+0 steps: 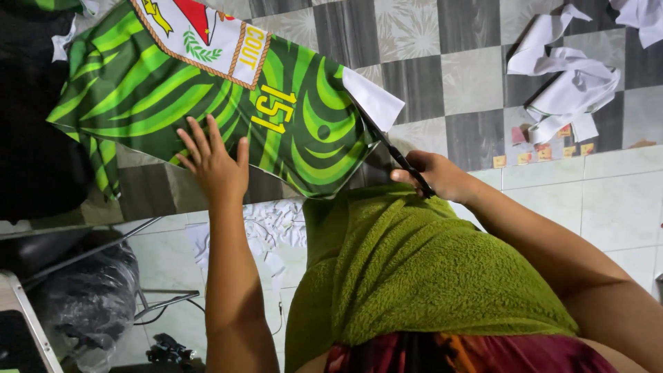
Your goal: Cutting out a printed garment pattern from a fabric sheet using scissors and then folding the piece.
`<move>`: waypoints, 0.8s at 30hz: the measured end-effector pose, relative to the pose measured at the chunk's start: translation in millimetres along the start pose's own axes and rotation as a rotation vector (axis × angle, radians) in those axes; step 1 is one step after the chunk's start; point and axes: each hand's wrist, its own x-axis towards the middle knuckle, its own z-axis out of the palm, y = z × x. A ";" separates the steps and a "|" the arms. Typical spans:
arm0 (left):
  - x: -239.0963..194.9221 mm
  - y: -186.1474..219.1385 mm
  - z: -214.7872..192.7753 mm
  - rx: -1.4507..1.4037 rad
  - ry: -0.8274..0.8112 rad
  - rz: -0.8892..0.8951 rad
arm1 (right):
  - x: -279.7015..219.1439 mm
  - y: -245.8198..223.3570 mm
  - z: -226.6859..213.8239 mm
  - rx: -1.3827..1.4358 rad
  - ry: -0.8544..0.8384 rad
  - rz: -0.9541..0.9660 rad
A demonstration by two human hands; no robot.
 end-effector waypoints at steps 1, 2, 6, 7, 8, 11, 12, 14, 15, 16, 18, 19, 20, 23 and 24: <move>-0.3 -2.5 2.1 -0.001 -0.001 0.003 | 0.0 1.5 2.8 0.001 0.002 0.001; -0.8 -4.9 4.1 0.018 0.008 0.013 | -0.2 2.9 5.6 0.011 0.023 0.006; -2.7 -8.8 8.9 0.058 0.050 0.038 | -2.0 5.4 18.8 0.060 0.063 0.018; -3.0 -9.2 9.0 0.058 0.050 0.041 | -3.7 0.5 19.7 0.063 0.065 0.018; -3.4 -9.4 9.2 0.055 0.047 0.038 | -5.5 -4.3 20.3 0.055 0.063 0.019; -3.3 -9.2 9.4 0.040 0.031 0.031 | -11.0 -20.0 21.7 0.067 0.057 0.020; -3.4 -9.2 9.2 0.027 0.018 0.023 | -13.0 -25.7 22.2 0.081 0.049 0.021; -3.2 -8.9 9.0 0.033 0.019 0.024 | -2.4 -16.1 22.0 0.102 0.060 0.006; -3.7 -8.6 9.1 0.039 0.017 0.022 | 2.7 -11.1 21.7 0.120 0.069 -0.007; -3.4 -8.7 9.1 0.040 0.018 0.024 | 2.9 -11.8 23.6 0.122 0.070 -0.008; -3.4 -9.5 9.0 0.031 0.019 0.029 | 3.7 -13.8 27.3 0.153 0.084 -0.016; -4.3 -9.4 8.6 0.031 0.019 0.029 | 5.8 -10.9 29.3 0.153 0.085 -0.016; -5.0 -9.3 8.3 0.036 0.021 0.023 | 7.9 -8.0 31.3 0.160 0.094 -0.018; -9.0 -7.5 8.6 0.039 0.032 0.011 | 2.4 -14.6 36.5 0.155 0.105 -0.018; -11.2 -7.3 8.6 0.039 0.041 0.004 | -1.3 -19.2 38.6 0.143 0.105 -0.015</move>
